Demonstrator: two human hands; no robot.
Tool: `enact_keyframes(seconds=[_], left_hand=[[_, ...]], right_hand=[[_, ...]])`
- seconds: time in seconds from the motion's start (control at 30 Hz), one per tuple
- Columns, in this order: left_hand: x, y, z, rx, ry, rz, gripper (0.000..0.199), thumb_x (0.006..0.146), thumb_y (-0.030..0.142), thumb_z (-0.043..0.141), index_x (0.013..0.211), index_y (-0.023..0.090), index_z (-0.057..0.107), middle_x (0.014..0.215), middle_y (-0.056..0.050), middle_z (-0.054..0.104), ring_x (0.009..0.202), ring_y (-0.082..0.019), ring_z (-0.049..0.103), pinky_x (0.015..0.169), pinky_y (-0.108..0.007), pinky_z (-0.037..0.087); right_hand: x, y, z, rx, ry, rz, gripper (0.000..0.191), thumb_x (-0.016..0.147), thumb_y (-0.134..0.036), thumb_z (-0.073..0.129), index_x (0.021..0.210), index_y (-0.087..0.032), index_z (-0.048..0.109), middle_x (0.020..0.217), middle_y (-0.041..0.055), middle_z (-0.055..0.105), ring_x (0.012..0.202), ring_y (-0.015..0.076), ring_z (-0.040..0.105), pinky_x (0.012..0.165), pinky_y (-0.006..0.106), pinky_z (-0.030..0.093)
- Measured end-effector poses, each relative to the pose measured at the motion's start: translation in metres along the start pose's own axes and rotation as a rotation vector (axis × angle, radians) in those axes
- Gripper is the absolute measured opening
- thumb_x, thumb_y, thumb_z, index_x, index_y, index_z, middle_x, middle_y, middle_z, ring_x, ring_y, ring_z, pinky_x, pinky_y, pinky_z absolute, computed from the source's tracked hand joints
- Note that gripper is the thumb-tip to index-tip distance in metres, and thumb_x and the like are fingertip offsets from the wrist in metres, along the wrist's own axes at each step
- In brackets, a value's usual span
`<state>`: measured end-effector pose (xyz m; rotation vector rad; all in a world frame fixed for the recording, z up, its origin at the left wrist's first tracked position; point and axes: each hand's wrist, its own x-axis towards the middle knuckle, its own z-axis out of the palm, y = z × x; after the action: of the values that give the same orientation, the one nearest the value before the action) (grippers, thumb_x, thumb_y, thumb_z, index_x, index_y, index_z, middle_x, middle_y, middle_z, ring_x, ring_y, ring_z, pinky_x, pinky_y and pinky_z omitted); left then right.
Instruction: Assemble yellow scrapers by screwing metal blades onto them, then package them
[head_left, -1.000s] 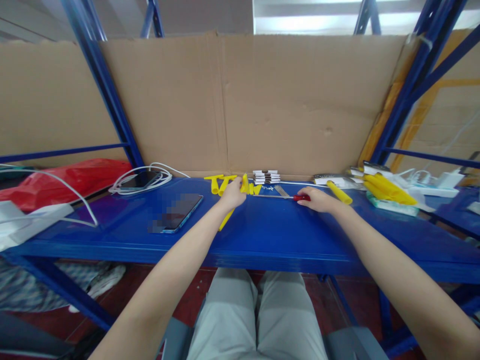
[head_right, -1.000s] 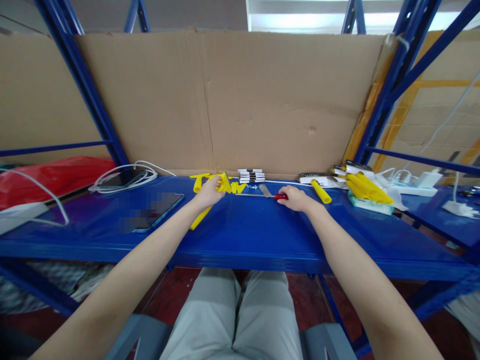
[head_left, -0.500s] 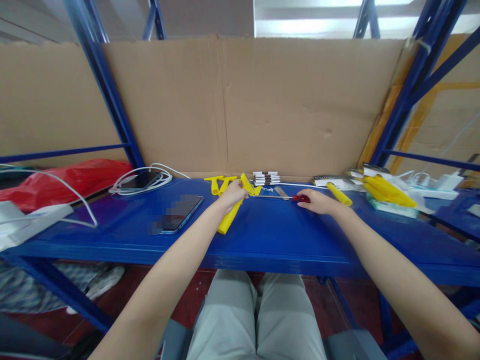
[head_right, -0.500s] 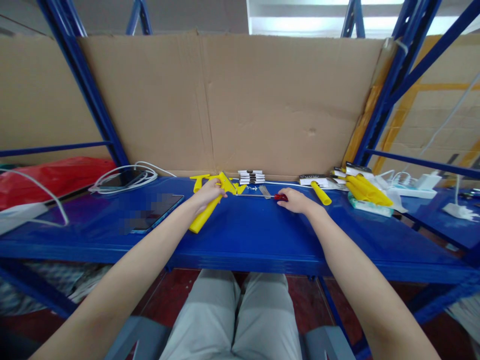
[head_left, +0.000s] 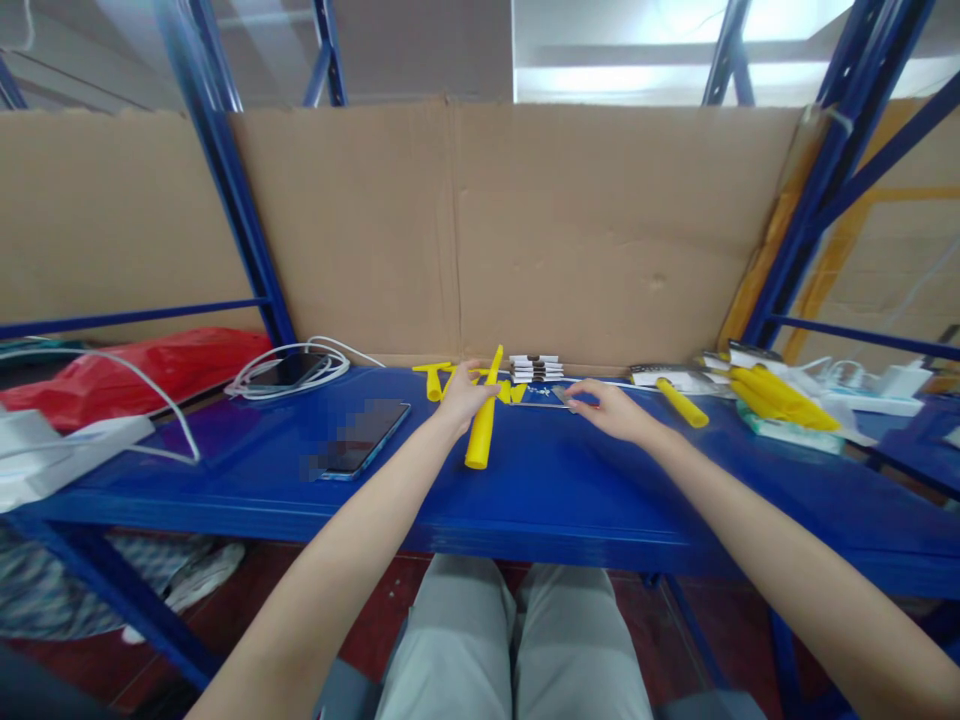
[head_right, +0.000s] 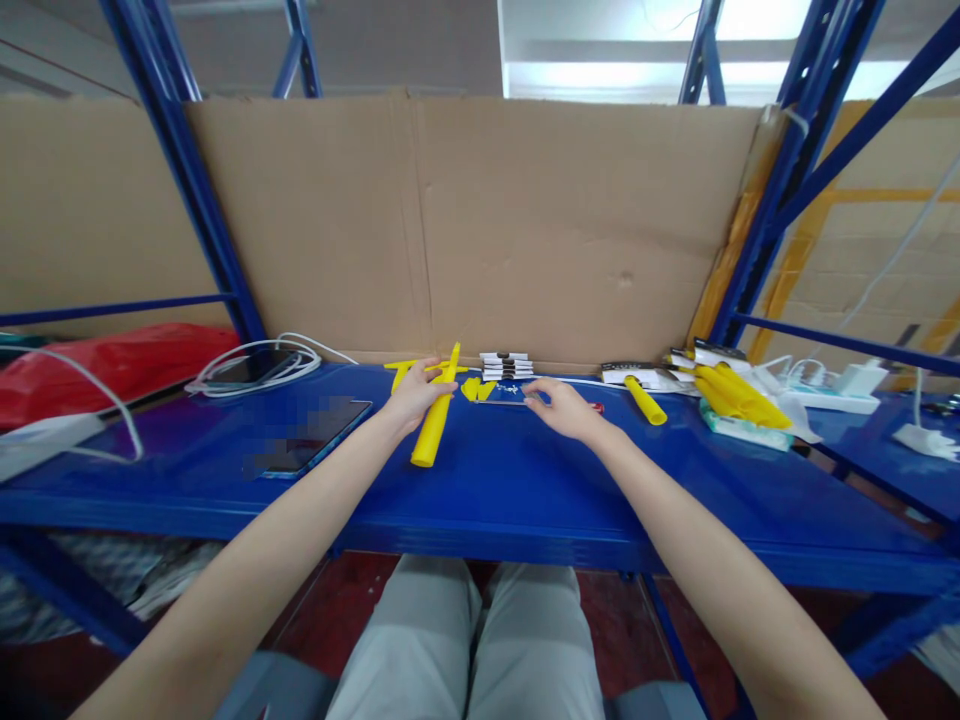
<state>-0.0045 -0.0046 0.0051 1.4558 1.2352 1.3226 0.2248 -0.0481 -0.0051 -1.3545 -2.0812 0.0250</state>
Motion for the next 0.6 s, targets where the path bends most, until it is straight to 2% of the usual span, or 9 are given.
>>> enact_keyframes(seconds=[0.13, 0.27, 0.43, 0.6], left_hand=[[-0.001, -0.002, 0.001, -0.02, 0.038, 0.007, 0.066, 0.068, 0.003, 0.066, 0.126, 0.017, 0.04, 0.131, -0.014, 0.049, 0.095, -0.016, 0.062, 0.075, -0.025, 0.051], [-0.003, -0.002, 0.003, -0.09, 0.094, 0.028, 0.079, 0.06, -0.004, 0.069, 0.128, 0.017, 0.036, 0.128, -0.014, 0.049, 0.097, -0.016, 0.06, 0.079, -0.026, 0.049], [-0.007, 0.0, 0.007, -0.11, 0.127, 0.027, 0.088, 0.056, -0.003, 0.072, 0.132, 0.02, 0.034, 0.132, -0.014, 0.044, 0.102, -0.018, 0.057, 0.087, -0.029, 0.047], [-0.011, 0.002, 0.01, -0.184, 0.133, 0.076, 0.092, 0.056, 0.001, 0.075, 0.135, 0.021, 0.031, 0.135, -0.016, 0.041, 0.1, -0.018, 0.059, 0.085, -0.027, 0.047]], right_hand=[[0.008, -0.047, 0.024, 0.202, -0.059, -0.054, 0.022, 0.084, -0.03, 0.054, 0.1, -0.016, 0.061, 0.103, 0.0104, 0.067, 0.093, 0.0193, 0.062, 0.084, 0.034, 0.047], [0.011, -0.082, 0.05, 0.346, -0.256, 0.074, 0.029, 0.083, -0.043, 0.055, 0.084, -0.014, 0.059, 0.078, 0.0074, 0.068, 0.068, 0.0158, 0.062, 0.063, 0.028, 0.048], [0.016, -0.098, 0.062, 0.577, -0.327, 0.287, 0.027, 0.079, -0.039, 0.063, 0.07, -0.015, 0.055, 0.059, 0.0015, 0.061, 0.051, 0.0095, 0.051, 0.049, 0.022, 0.039], [0.018, -0.108, 0.06, 0.761, -0.346, 0.333, 0.018, 0.08, -0.024, 0.063, 0.066, -0.014, 0.059, 0.058, -0.0008, 0.059, 0.046, 0.007, 0.047, 0.048, 0.021, 0.037]])
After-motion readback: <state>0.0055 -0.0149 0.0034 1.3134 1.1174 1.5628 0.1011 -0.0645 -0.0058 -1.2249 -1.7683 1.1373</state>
